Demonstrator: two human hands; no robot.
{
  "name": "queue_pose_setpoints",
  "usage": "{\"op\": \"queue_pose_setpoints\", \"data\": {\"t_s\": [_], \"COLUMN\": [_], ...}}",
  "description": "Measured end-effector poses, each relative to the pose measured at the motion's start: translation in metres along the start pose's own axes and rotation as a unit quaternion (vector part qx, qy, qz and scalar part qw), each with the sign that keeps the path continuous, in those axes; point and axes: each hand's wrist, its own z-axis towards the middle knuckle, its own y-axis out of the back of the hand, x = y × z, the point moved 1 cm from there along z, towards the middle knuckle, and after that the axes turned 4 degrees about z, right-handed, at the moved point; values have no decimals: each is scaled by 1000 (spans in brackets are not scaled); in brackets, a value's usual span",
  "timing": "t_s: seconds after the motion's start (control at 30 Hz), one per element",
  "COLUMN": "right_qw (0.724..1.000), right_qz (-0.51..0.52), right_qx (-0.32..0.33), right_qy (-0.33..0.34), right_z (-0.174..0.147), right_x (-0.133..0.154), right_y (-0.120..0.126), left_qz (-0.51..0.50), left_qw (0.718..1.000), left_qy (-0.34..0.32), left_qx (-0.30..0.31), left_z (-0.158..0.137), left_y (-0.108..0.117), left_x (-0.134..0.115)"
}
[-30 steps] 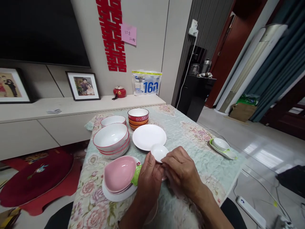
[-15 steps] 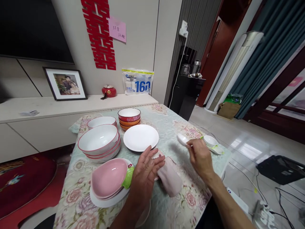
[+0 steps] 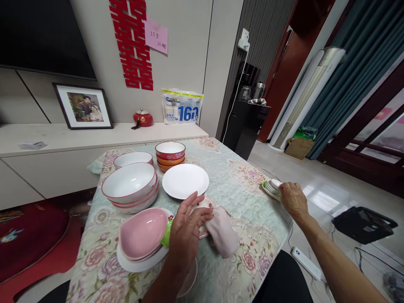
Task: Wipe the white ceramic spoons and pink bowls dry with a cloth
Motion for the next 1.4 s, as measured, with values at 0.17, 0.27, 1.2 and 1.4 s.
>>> {"op": "queue_pose_setpoints", "data": {"t_s": [0.17,0.27,1.2,1.4], "right_qw": [1000,1000,846,856], "right_qz": [-6,1,303,340], "right_qx": [11,7,68,49], "right_qy": [14,22,434,387], "right_z": [-2,-3,-116,-95], "right_x": [3,4,284,252], "right_y": [-7,-6,99,129], "left_qz": [6,1,10,106], "left_qw": [1000,1000,998,993], "left_qy": [-9,-15,-57,-56], "left_qx": [-3,-17,-11,-7], "left_z": [1,0,6,6], "left_y": [2,-1,4,3], "left_x": [-2,-4,-11,-20]}}
